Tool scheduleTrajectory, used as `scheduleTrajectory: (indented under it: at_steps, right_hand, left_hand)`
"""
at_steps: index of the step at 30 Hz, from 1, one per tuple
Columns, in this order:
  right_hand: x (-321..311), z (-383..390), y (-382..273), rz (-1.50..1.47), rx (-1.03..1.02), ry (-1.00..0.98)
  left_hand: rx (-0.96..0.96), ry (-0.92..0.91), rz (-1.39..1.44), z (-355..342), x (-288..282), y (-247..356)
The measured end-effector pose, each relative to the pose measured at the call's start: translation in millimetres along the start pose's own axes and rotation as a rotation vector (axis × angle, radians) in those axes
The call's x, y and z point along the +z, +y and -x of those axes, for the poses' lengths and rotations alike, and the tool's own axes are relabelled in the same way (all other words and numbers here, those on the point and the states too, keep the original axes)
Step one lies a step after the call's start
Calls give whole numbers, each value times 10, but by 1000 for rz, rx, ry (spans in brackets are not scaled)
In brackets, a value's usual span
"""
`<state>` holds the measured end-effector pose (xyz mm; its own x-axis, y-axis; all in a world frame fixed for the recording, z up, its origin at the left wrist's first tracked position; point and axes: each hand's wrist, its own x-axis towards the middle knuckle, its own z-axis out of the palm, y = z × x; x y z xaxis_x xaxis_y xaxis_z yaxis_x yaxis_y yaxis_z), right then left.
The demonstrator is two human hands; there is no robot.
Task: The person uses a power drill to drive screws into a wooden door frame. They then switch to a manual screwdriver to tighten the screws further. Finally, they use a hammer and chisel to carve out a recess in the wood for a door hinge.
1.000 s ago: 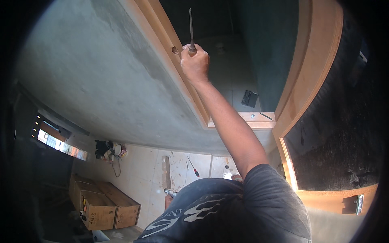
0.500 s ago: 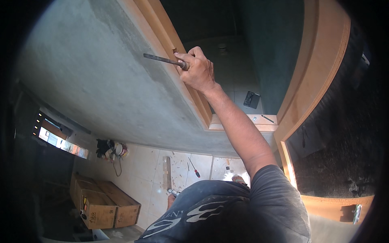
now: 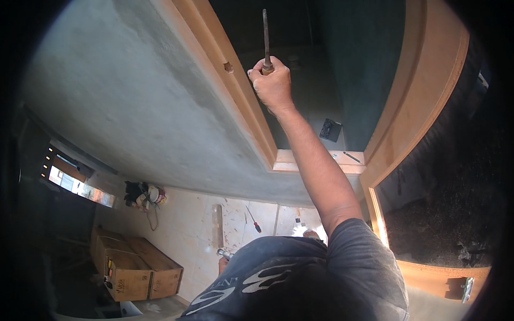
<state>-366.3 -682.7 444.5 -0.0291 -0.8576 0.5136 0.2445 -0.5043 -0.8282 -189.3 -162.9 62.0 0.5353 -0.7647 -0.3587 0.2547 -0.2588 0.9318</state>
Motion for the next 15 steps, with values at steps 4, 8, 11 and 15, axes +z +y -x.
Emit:
scheduleTrajectory:
  at_steps: [4,8,11,15]
  right_hand:
    - [-476,130,131,-116,422,-87]
    - [-1307,327,843,185,468,-58]
    - [-1928,639,1510,517,411,-33]
    - [-2414,1104,2104,774,574,57]
  left_hand:
    - [-23,7,135,16,-48,-81]
    - [35,-7,54,17,-229,-172]
    - [-7,53,-94,73,-235,-129]
    - [-48,56,-103,62,-138,-84]
